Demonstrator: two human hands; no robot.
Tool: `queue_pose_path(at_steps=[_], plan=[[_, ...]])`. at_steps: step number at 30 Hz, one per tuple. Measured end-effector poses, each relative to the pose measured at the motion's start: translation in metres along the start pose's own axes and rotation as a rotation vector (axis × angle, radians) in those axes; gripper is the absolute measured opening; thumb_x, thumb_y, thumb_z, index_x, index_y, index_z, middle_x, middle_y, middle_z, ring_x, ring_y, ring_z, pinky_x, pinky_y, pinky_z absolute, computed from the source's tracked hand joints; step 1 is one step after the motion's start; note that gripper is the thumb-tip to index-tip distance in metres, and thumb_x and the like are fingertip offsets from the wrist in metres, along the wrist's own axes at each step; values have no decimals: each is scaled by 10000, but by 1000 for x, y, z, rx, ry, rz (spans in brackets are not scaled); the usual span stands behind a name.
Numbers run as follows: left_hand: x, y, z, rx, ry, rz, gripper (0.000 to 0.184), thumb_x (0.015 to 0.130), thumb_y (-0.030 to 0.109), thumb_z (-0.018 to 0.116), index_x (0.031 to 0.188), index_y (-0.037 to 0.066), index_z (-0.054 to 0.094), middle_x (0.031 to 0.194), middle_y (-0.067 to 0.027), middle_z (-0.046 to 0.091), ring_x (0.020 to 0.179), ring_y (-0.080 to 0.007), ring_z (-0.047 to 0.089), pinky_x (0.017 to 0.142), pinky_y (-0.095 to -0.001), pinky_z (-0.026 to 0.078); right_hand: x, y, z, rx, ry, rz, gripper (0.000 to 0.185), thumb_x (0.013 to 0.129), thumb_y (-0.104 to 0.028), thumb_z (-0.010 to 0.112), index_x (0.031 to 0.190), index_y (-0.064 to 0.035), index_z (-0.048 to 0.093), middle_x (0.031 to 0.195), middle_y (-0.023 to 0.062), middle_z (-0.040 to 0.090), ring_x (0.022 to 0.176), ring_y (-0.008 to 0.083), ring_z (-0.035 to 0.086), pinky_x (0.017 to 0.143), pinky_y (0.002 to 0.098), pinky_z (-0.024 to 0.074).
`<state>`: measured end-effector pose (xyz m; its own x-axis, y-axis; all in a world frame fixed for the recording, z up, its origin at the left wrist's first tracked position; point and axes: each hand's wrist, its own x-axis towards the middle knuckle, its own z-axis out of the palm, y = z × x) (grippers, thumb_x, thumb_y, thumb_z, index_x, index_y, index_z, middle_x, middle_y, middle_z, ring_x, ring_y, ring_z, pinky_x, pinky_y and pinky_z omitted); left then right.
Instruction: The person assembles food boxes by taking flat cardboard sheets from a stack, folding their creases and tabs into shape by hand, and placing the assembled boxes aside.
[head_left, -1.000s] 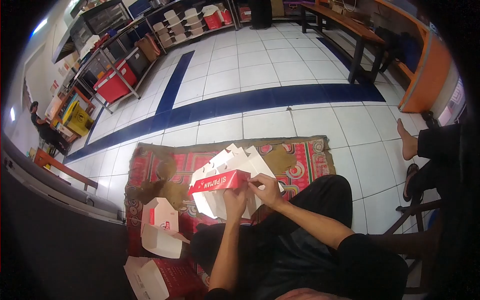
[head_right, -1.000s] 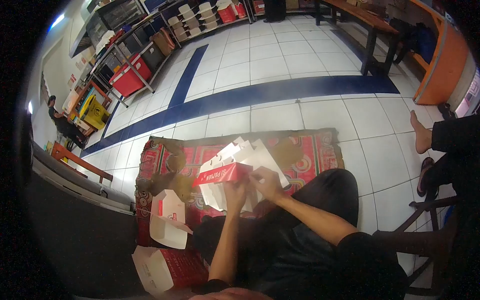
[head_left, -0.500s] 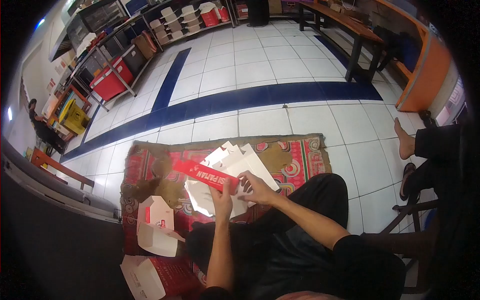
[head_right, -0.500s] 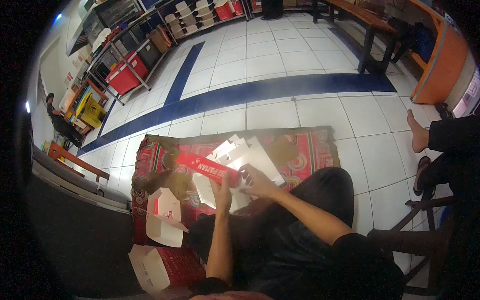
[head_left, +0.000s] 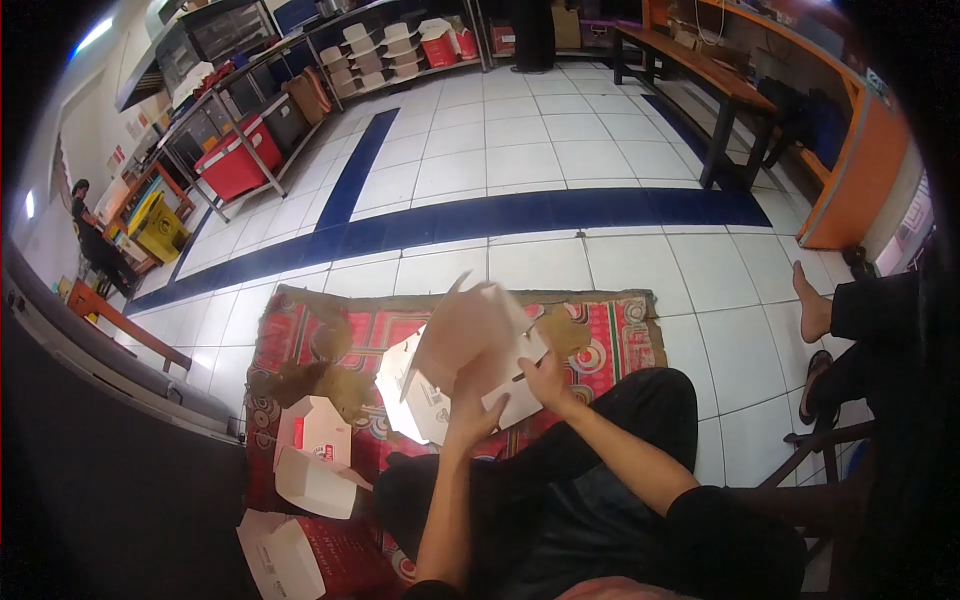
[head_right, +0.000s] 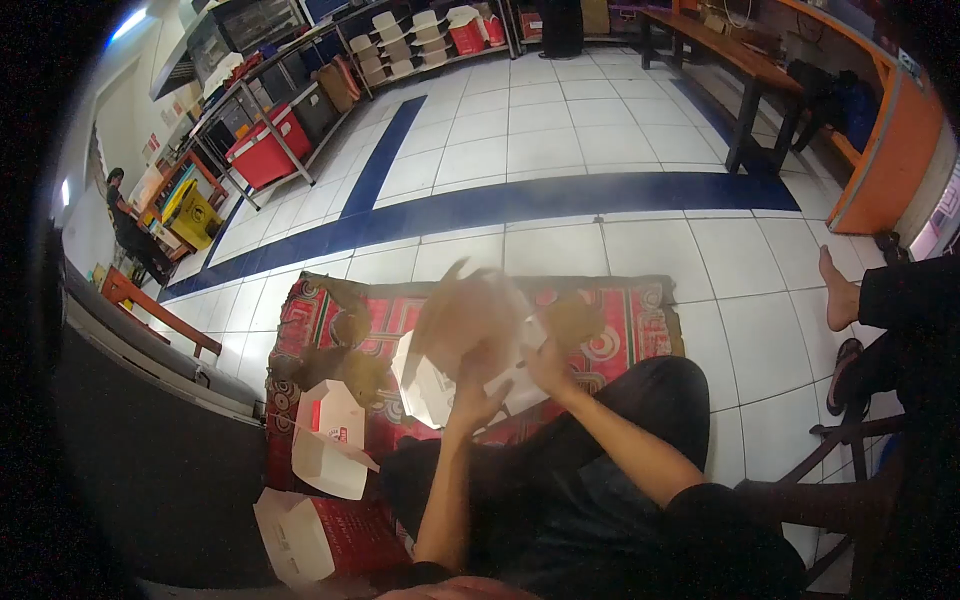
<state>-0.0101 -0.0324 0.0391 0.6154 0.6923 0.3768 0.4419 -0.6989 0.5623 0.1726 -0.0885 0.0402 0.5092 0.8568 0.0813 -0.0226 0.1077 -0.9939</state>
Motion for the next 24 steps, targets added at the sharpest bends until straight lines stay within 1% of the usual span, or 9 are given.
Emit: queue_pose_path(at_steps=[2,5,8,10,11,14,19,22,24], plan=[[2,4,2,-476,110,-136,800,937,158,845,1609,28,430,1477,-233,577,1436,-389,544,1179,-502,459,-8,-1,4,-76,4,-62,466,971,-10,647,1436,-8,626,1287,144,694,1027,240,741,857,375,615],[-12,-57,23,-876,173,-380,857,1009,292,832,1631,-16,329,1513,-193,540,1421,-305,539,1184,-464,458,-17,-15,13,-501,-293,-653,340,1028,-52,663,1357,-116,718,1268,181,681,1050,346,744,851,384,624],[-1,-8,-13,-1217,400,-696,723,1033,327,809,1559,-30,465,1395,-143,631,1259,-228,630,1065,-389,531,-18,-8,16,-518,-327,-641,347,1042,-57,678,1388,-81,693,1252,138,695,1084,267,765,853,387,634],[3,6,-23,-856,428,-881,480,1042,304,800,1355,-33,664,1170,-86,733,1063,-178,694,914,-333,566,-13,-1,18,-313,-294,-380,343,1048,-48,683,1389,-61,652,1237,133,693,1035,256,781,804,388,651],[0,-13,-12,-956,374,-683,305,1055,268,783,1148,-21,757,993,-25,752,916,-144,696,801,-313,563,-17,4,20,-108,-255,-123,345,1053,-38,687,1390,-41,611,1222,128,692,985,245,797,755,389,668],[9,1,-6,-466,348,-402,220,1062,210,748,1161,14,761,982,-58,762,911,-171,701,830,-350,559,-18,27,24,322,-121,129,348,1059,-36,694,1359,-29,518,1157,129,688,793,239,789,612,362,669],[-3,-43,42,-718,270,-504,341,1110,314,667,1286,32,744,1132,-152,775,1025,-287,734,911,-439,568,-25,28,24,264,59,129,397,1026,-49,745,1329,-44,488,1069,148,712,652,240,755,529,327,635],[-17,-32,27,-287,157,-307,364,1100,298,686,1357,42,707,1234,-135,771,1131,-268,728,968,-414,579,-23,20,23,92,44,60,331,997,-69,780,1267,-19,596,1059,136,729,683,190,744,545,318,595],[-17,-20,18,-241,153,-233,367,1094,281,698,1376,48,698,1257,-133,774,1160,-264,730,979,-406,585,-21,13,21,-328,-49,-359,206,972,-86,800,1140,0,717,1028,116,736,742,145,733,582,324,561]])
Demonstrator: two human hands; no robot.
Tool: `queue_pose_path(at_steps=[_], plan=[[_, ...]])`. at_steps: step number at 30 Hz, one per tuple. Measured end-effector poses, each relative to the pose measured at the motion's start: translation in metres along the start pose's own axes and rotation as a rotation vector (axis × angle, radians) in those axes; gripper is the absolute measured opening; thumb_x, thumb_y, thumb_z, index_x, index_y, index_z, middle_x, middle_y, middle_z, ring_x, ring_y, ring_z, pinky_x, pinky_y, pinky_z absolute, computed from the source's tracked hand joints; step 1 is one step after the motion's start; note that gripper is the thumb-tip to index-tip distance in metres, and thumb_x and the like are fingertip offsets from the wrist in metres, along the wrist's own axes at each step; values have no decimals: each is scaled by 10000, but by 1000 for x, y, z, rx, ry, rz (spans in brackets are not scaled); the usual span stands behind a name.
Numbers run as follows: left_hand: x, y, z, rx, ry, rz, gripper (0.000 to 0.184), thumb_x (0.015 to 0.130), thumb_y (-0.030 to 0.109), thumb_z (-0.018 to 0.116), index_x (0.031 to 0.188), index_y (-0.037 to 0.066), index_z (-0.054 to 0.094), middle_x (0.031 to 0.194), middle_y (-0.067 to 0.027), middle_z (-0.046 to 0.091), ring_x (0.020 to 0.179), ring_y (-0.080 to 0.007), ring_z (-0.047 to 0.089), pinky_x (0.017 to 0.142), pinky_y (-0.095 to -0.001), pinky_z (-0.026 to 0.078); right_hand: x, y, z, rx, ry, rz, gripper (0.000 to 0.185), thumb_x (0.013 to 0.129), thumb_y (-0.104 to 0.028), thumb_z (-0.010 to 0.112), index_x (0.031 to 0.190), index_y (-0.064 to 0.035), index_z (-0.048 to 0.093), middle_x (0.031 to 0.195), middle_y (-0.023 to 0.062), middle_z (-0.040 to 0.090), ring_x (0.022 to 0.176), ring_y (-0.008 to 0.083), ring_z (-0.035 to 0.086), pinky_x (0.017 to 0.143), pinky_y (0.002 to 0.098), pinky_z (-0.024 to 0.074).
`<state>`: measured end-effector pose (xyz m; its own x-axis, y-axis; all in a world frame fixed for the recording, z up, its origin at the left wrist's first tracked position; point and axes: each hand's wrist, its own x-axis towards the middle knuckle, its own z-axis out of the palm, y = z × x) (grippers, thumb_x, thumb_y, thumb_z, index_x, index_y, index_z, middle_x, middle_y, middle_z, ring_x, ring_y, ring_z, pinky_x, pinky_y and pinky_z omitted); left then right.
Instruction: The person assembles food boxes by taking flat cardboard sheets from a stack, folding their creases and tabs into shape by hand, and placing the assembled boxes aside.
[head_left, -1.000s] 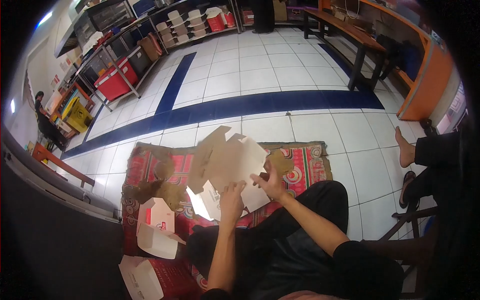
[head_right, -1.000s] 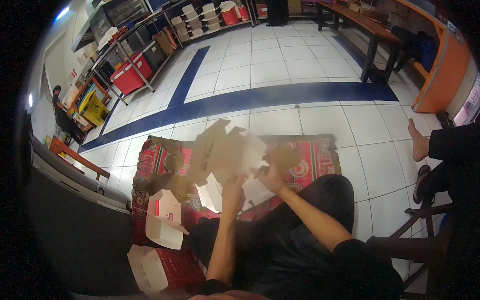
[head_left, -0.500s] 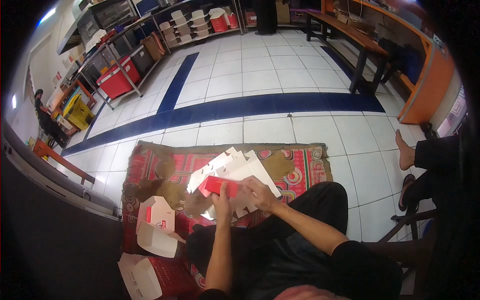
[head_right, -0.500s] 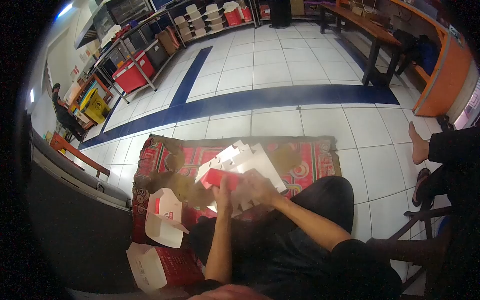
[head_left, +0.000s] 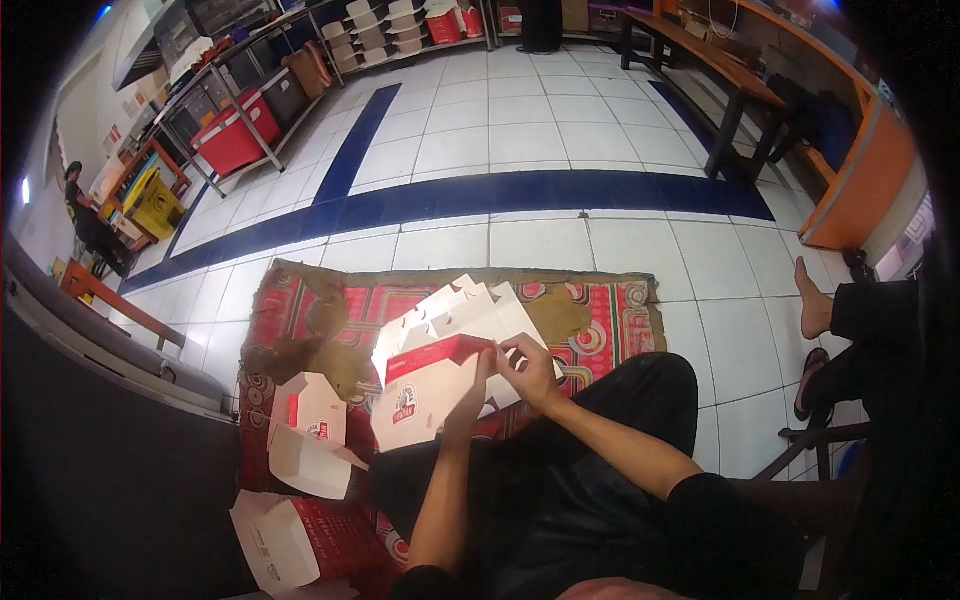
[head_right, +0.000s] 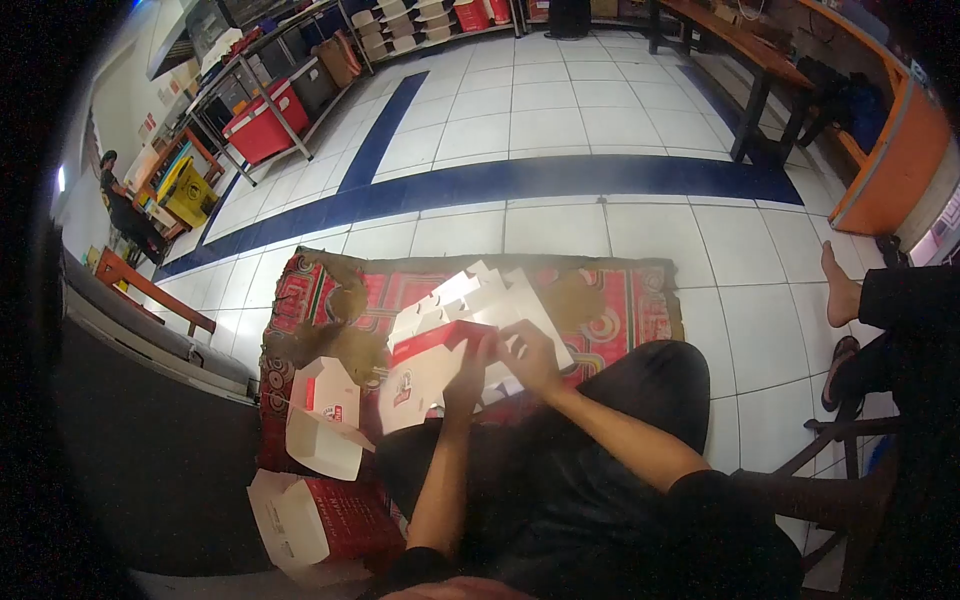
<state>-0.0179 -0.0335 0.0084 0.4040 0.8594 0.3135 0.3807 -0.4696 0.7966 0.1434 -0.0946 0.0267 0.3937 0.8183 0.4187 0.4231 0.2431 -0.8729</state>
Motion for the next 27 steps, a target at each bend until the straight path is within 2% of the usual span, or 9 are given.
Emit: queue_pose_path(at_steps=[2,4,6,7,12,18,21,24,27], plan=[[11,28,-9,-183,-5,-86,326,1087,220,697,1365,51,702,1247,-130,777,1160,-260,735,977,-405,588,1,-3,0,-29,-17,21,146,952,-88,805,1068,-3,780,1033,113,744,854,166,747,662,332,572],[13,33,-15,-330,-3,-204,300,1083,171,691,1358,51,702,1249,-123,776,1165,-255,737,983,-403,589,1,-5,-3,-63,-38,-153,186,949,-72,801,1123,-7,788,1056,131,751,919,231,761,739,329,593],[13,29,-20,60,20,-53,292,1067,82,673,1352,20,681,1236,-115,761,1183,-247,730,1003,-419,593,0,-9,-6,-66,-48,-182,203,948,-60,796,1144,-9,792,1071,135,753,952,254,761,782,338,600],[21,30,-15,-590,27,-141,370,1062,96,715,1396,-40,632,1279,-156,732,1072,-263,763,974,-401,603,1,-10,-8,-71,-56,-211,222,948,-48,790,1166,-11,796,1086,139,755,984,277,761,824,346,607],[20,38,-26,-303,203,-141,468,1046,52,706,1474,-36,540,1298,-202,717,1123,-287,756,1011,-401,597,10,-9,-20,-82,-178,-278,239,950,-14,774,1187,-12,806,1104,143,752,997,274,764,851,362,610],[16,33,-17,-414,36,-208,450,1045,66,712,1438,-70,540,1210,-216,753,1116,-295,762,1004,-401,601,11,-3,-22,-67,-169,-215,199,946,-14,796,1143,-10,821,1044,130,759,931,257,765,806,349,614],[16,17,-7,-340,-92,-234,274,1111,116,634,1333,-44,622,1234,-183,738,1192,-234,716,981,-380,593,8,2,-23,32,-142,-128,153,958,-57,814,1103,-12,829,1019,128,766,909,229,763,781,335,617],[17,42,-17,-180,-207,23,241,1158,94,534,1357,1,631,1162,-142,697,1126,-241,712,986,-382,590,8,2,-21,-5,-112,-91,144,958,-92,834,1073,-7,835,1003,125,772,912,203,760,757,319,617],[12,40,-14,-293,-212,-62,227,1134,96,586,1339,13,636,1151,-151,693,1106,-264,713,945,-386,594,6,-1,-17,68,-137,-37,200,958,-98,836,1134,-5,821,1098,137,766,933,202,758,770,309,611]])
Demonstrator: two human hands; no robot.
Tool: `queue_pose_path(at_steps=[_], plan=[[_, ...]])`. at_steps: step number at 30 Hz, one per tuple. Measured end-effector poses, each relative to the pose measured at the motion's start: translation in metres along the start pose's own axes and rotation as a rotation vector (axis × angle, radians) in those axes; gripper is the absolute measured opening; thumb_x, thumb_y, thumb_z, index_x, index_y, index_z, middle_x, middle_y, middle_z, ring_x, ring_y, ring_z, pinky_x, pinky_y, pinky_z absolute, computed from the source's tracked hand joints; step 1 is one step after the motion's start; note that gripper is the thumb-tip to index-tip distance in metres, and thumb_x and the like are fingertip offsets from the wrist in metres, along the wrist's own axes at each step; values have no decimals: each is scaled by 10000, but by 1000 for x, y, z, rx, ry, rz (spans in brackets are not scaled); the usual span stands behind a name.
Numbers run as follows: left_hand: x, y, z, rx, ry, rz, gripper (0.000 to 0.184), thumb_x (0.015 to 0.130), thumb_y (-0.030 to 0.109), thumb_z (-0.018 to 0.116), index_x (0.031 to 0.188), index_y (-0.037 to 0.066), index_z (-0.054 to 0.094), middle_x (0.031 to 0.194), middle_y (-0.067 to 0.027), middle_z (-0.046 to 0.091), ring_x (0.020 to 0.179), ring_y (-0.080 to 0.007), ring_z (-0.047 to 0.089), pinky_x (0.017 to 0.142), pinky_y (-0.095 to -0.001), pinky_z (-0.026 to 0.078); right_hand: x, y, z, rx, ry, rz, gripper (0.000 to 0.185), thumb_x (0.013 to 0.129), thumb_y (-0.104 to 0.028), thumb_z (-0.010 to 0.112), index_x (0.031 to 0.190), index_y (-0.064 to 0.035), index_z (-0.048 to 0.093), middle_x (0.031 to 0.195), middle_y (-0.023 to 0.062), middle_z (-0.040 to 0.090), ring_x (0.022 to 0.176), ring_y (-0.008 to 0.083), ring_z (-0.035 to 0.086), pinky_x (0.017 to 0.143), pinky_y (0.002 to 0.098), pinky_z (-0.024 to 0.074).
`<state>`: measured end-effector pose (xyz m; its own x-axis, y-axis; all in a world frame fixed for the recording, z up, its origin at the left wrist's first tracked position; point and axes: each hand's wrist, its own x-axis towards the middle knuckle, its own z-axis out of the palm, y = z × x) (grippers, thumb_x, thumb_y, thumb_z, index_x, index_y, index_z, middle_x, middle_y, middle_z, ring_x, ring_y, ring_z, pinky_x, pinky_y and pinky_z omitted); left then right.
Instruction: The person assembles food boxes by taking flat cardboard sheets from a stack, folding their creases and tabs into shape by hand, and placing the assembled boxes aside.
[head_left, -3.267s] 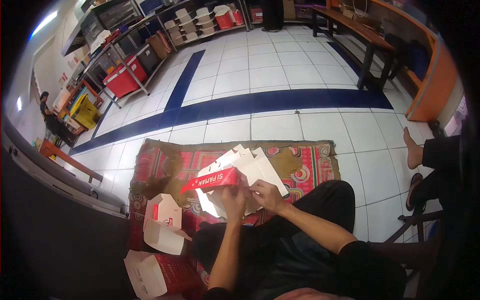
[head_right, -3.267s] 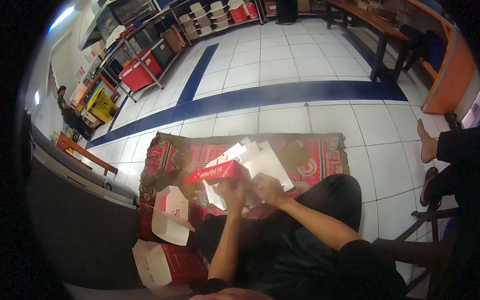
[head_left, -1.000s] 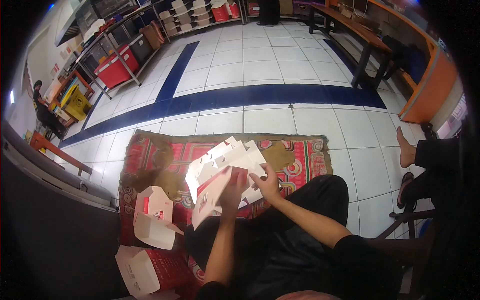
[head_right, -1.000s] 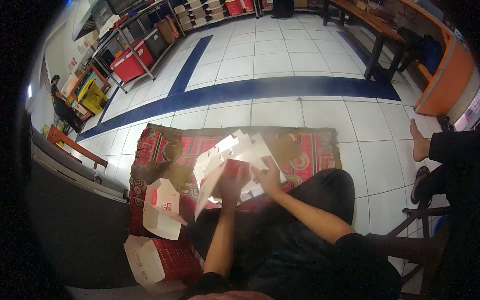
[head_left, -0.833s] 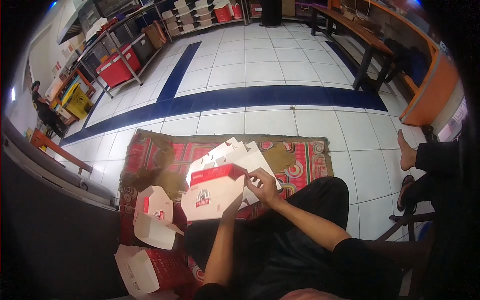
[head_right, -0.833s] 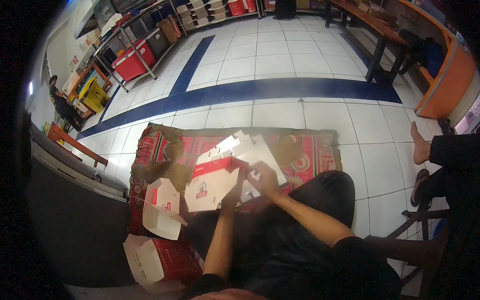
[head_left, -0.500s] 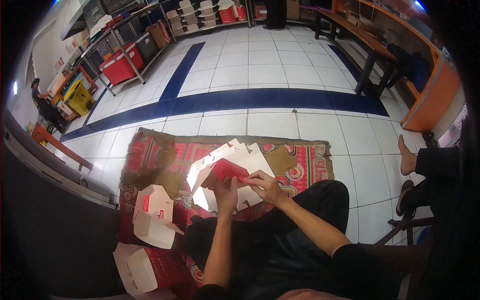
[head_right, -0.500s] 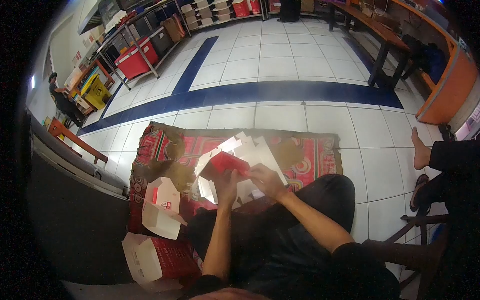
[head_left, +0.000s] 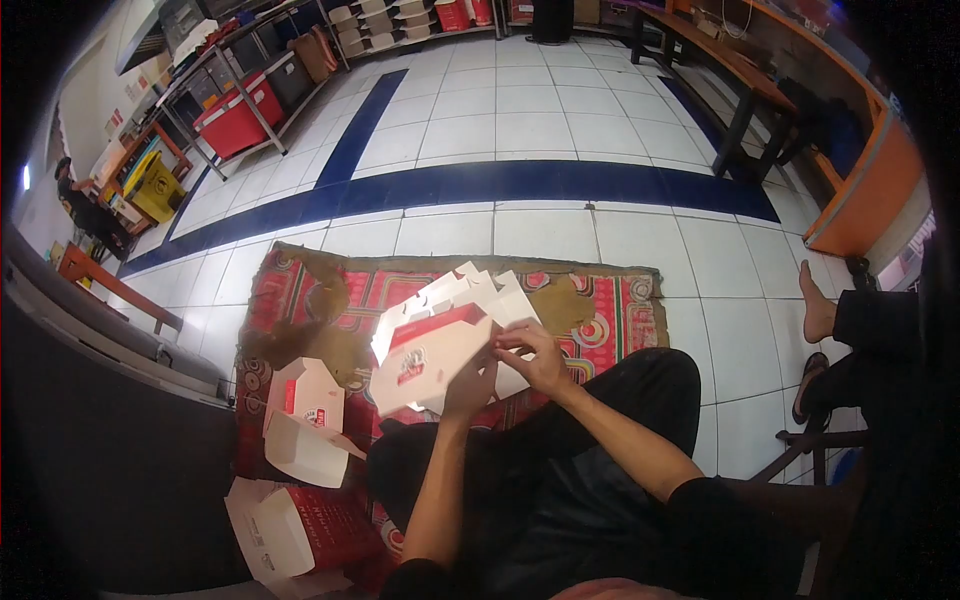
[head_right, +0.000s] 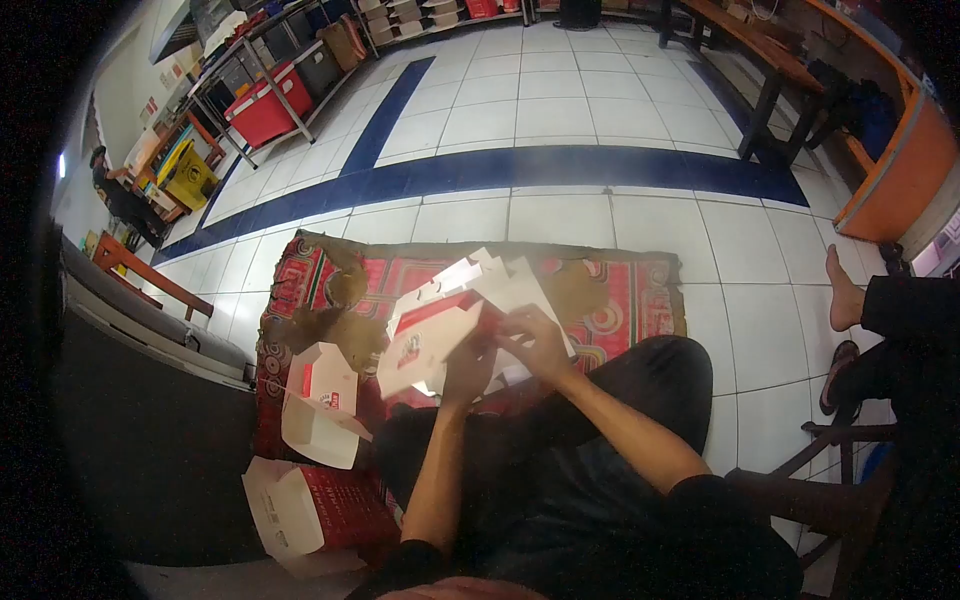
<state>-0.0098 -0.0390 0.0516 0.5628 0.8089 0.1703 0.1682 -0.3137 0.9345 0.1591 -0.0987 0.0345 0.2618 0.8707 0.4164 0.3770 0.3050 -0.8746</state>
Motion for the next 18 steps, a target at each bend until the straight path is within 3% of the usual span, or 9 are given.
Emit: queue_pose_path(at_steps=[2,3,5,8,9,11,12,16,18], plan=[[-1,-9,3,-33,166,20,275,1092,116,669,1340,1,632,1184,-163,712,1135,-285,720,927,-388,599,3,-6,3,151,-8,48,245,985,-115,807,1204,-8,795,1296,158,717,975,198,761,811,325,613],[1,-8,0,7,190,72,327,1011,114,750,1282,-11,617,1197,-206,701,1047,-345,750,866,-415,602,5,-5,1,152,-8,46,245,985,-115,807,1204,-8,795,1296,158,717,975,198,761,811,325,613],[3,-7,-12,215,141,15,384,992,121,713,1336,-16,615,1232,-269,708,1098,-445,736,925,-467,597,13,-2,-10,79,-246,134,273,1030,-121,736,1284,-24,759,1440,187,631,1096,237,752,884,343,600],[-5,-5,-17,424,10,29,453,976,119,650,1407,-13,613,1256,-321,701,1151,-515,688,996,-529,564,19,-4,-14,-4,14,102,277,1067,-159,667,1300,-30,742,1476,195,614,1198,283,725,936,371,581],[-6,-1,-16,423,12,34,453,976,119,650,1407,-13,613,1256,-321,701,1151,-515,688,996,-529,564,20,2,-17,-6,15,97,277,1067,-159,667,1300,-30,742,1476,195,614,1198,283,725,936,371,581],[-9,8,-14,420,-118,50,519,965,136,614,1467,6,604,1303,-334,695,1199,-521,664,1038,-570,526,20,20,-21,-374,-74,-142,301,1085,-179,623,1333,-37,717,1462,225,611,1228,309,699,972,393,568],[-8,9,-15,440,-122,107,538,956,135,623,1482,27,606,1304,-331,702,1199,-524,668,1040,-577,524,20,21,-22,-331,-130,-62,296,1089,-202,618,1316,-36,713,1373,245,659,1156,319,718,969,440,583],[-3,17,-25,472,-180,106,514,972,130,613,1475,27,608,1218,-310,740,1146,-509,703,1017,-549,539,21,54,-22,-170,-224,121,279,1115,-219,609,1303,-31,694,1238,215,718,1093,292,734,937,423,607],[-2,23,-30,209,-109,-109,444,1002,104,641,1439,29,629,1105,-268,774,1042,-447,750,950,-498,564,26,59,-23,16,11,345,263,1159,-249,552,1282,-51,673,1183,124,756,1070,229,744,897,390,626]])
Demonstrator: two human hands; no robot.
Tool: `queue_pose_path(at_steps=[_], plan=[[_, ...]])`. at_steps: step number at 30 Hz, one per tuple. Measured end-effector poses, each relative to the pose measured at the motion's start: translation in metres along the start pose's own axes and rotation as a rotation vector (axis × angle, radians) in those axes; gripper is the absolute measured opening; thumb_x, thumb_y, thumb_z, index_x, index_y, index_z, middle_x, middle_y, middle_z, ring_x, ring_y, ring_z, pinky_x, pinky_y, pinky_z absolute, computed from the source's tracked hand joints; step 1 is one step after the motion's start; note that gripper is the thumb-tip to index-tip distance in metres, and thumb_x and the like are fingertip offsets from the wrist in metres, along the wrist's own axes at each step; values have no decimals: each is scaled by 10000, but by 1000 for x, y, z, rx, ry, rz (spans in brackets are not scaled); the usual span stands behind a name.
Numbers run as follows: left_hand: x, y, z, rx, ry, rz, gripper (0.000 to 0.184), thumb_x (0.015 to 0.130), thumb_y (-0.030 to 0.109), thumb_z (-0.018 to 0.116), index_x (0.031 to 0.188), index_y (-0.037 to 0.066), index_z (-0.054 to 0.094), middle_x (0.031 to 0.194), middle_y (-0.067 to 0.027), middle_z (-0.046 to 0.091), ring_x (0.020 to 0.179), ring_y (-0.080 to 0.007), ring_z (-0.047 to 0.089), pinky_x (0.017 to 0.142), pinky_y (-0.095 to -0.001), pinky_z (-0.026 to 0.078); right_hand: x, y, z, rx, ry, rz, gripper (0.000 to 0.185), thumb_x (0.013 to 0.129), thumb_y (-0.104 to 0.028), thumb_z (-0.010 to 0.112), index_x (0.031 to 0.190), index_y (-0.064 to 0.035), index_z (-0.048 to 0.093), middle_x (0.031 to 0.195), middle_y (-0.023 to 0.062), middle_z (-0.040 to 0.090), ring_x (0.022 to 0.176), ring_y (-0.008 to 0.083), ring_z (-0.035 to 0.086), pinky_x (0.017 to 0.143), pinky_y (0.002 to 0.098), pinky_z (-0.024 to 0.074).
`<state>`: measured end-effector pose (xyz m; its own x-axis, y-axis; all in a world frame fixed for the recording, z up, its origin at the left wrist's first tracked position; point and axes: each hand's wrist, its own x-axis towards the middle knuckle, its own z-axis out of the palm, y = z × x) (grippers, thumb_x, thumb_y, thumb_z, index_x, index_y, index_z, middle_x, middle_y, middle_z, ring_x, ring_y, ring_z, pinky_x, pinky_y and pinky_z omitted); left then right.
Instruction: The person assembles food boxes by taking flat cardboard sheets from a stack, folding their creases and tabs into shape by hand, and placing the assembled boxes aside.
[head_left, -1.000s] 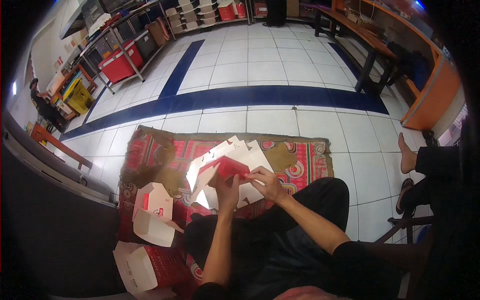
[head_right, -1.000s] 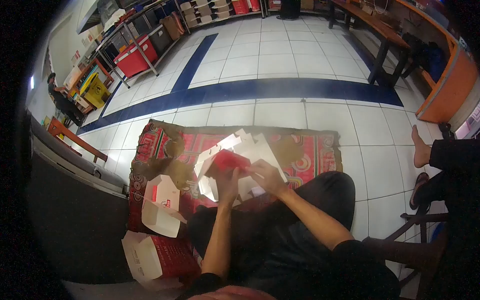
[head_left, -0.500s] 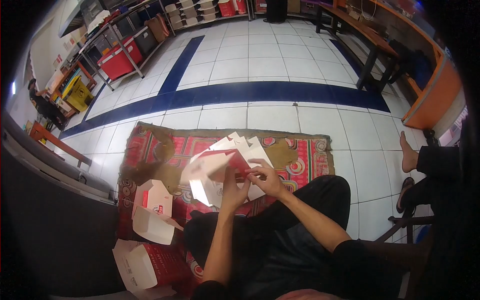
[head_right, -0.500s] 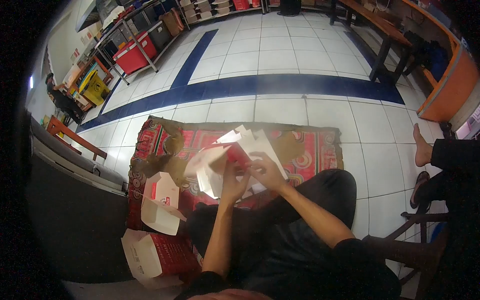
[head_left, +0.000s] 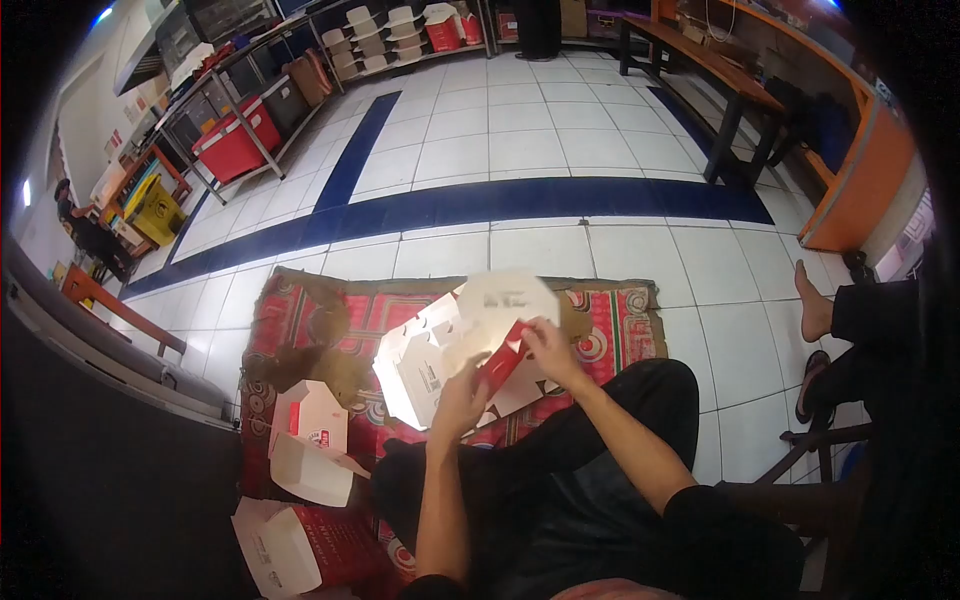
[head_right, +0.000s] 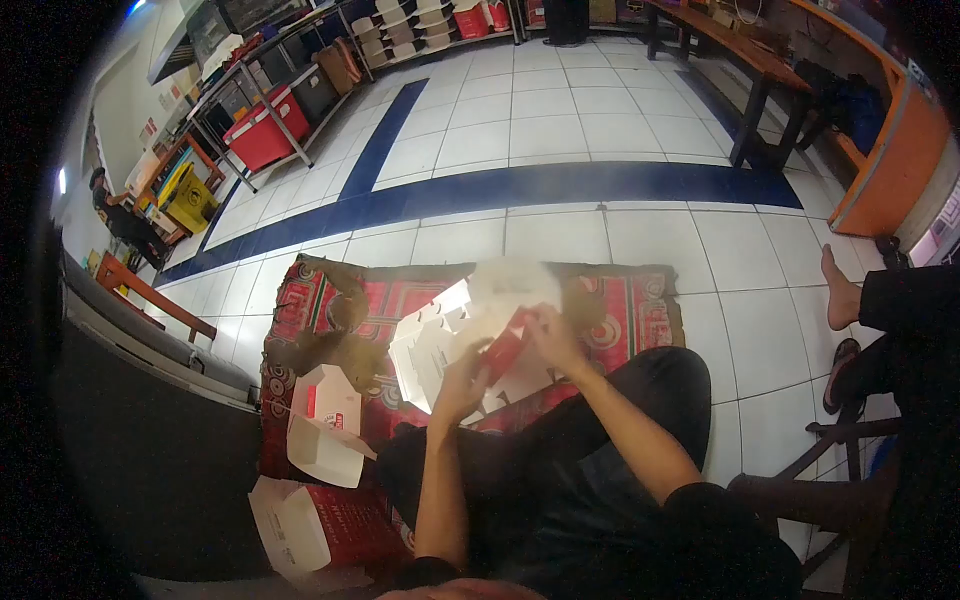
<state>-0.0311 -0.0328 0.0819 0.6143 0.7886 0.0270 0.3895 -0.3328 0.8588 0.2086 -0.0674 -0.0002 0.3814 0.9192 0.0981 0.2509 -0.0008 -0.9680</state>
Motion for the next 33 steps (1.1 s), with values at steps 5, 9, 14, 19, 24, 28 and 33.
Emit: queue_pose_path(at_steps=[5,9,14,19,24,28,33], plan=[[3,-3,-6,-35,234,109,317,1008,38,715,1324,45,685,1056,-174,806,961,-280,773,889,-390,580,-5,-17,-9,670,38,191,248,1193,-235,450,1273,-109,649,1221,59,728,1079,184,721,920,385,625],[3,-2,-6,-1,270,121,255,1017,52,706,1266,27,753,1120,-179,814,994,-271,781,910,-392,588,-11,-31,-6,216,-133,-225,243,1118,-185,587,1321,-90,679,1256,104,680,1125,207,698,921,374,622],[4,-17,-4,-4,248,211,260,1014,81,713,1248,5,797,1142,-203,811,1004,-328,797,924,-417,601,-25,-40,6,-107,-231,-245,321,1004,-176,748,1312,-89,727,1239,139,664,1080,263,678,863,381,595],[2,-12,-7,-1,209,157,257,1015,73,699,1242,1,797,1140,-222,807,1040,-358,796,932,-431,604,-20,-35,-2,-130,-267,-206,298,1006,-199,780,1268,-69,722,1211,157,677,1036,267,723,856,381,620],[3,-18,-5,59,215,197,233,1015,61,686,1208,6,802,1106,-227,799,1027,-384,783,919,-445,599,-18,-18,5,-114,-241,-250,304,1003,-214,808,1247,-55,719,1230,193,680,1015,260,765,821,380,646],[5,-23,-5,95,220,173,206,1004,68,696,1166,12,809,1041,-225,785,993,-401,762,901,-467,584,-22,-17,11,-166,-28,-58,286,994,-190,814,1236,-54,744,1200,193,679,952,247,773,751,366,641],[6,-30,-6,196,238,274,212,985,61,706,1167,38,813,1027,-218,773,973,-413,737,888,-490,565,-28,-26,14,-188,-84,-240,245,985,-155,819,1206,-62,771,1068,150,696,887,206,765,691,312,618]])
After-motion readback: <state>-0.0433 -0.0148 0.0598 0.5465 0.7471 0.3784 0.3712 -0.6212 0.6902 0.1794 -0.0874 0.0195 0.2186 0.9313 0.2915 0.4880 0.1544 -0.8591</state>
